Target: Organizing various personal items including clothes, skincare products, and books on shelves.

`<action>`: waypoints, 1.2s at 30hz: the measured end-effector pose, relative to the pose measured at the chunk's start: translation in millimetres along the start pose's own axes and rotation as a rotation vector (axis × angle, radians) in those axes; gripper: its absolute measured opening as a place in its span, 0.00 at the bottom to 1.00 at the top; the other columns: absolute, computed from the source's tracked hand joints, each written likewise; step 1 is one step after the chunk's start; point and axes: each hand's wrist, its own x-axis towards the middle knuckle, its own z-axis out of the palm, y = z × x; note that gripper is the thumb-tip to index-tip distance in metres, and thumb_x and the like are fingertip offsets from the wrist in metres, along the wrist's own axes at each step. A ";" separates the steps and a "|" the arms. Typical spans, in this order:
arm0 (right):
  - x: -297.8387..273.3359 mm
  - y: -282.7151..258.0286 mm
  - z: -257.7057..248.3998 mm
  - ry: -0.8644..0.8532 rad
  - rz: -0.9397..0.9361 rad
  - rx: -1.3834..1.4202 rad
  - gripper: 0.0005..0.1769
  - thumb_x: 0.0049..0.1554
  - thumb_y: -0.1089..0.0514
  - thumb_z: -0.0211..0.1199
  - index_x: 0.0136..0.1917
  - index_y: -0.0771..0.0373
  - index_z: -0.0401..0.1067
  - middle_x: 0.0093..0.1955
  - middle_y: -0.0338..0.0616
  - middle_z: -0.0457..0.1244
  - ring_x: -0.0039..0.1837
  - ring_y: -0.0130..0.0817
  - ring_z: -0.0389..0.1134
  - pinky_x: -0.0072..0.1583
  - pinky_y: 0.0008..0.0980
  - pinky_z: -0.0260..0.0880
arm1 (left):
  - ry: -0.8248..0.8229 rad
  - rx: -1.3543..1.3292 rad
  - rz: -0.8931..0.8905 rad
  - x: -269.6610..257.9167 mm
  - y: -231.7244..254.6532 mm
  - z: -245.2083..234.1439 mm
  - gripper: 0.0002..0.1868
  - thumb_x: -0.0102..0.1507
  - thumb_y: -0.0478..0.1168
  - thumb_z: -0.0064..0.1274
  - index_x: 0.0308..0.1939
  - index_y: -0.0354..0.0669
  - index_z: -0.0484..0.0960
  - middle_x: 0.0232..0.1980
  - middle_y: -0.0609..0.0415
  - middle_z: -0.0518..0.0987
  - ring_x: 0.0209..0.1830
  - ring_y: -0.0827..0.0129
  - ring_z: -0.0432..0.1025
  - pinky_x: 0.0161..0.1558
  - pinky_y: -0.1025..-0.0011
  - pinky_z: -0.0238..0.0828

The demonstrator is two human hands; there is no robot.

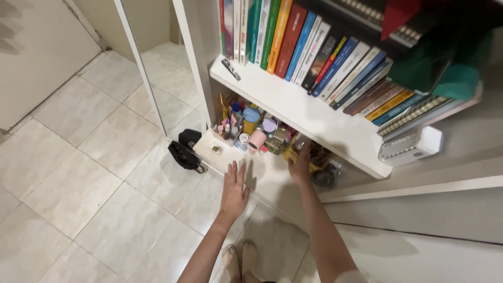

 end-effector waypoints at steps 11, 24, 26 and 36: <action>28.9 -320.3 -44.5 0.118 -0.558 0.196 0.13 0.63 0.65 0.59 0.61 0.69 0.72 0.61 0.59 0.64 0.64 0.56 0.66 0.66 0.43 0.66 | 0.089 -0.039 -0.039 8.2 -9.5 -35.4 0.43 0.60 0.32 0.53 0.77 0.38 0.53 0.80 0.29 0.48 0.81 0.38 0.42 0.77 0.47 0.39; 104.3 -310.4 20.8 0.261 -0.757 -0.119 0.15 0.50 0.70 0.64 0.51 0.65 0.79 0.57 0.53 0.71 0.59 0.49 0.72 0.62 0.41 0.72 | 0.309 -0.171 -0.057 2.1 -43.3 -138.7 0.36 0.61 0.33 0.55 0.73 0.36 0.61 0.76 0.30 0.58 0.75 0.39 0.54 0.72 0.54 0.51; 76.5 -324.5 15.9 0.323 -0.671 0.025 0.12 0.54 0.70 0.64 0.52 0.67 0.79 0.57 0.54 0.71 0.58 0.49 0.72 0.61 0.40 0.73 | 0.295 -0.219 -0.025 8.7 -53.1 -152.8 0.32 0.63 0.33 0.54 0.71 0.35 0.65 0.73 0.31 0.64 0.73 0.41 0.59 0.71 0.55 0.56; -37.5 -449.6 -39.4 0.616 -0.503 0.303 0.14 0.51 0.73 0.65 0.51 0.66 0.82 0.52 0.53 0.73 0.55 0.43 0.76 0.59 0.37 0.74 | 0.059 -1.154 0.086 129.8 16.3 -200.0 0.19 0.69 0.39 0.53 0.60 0.28 0.78 0.50 0.54 0.85 0.47 0.79 0.75 0.51 0.79 0.73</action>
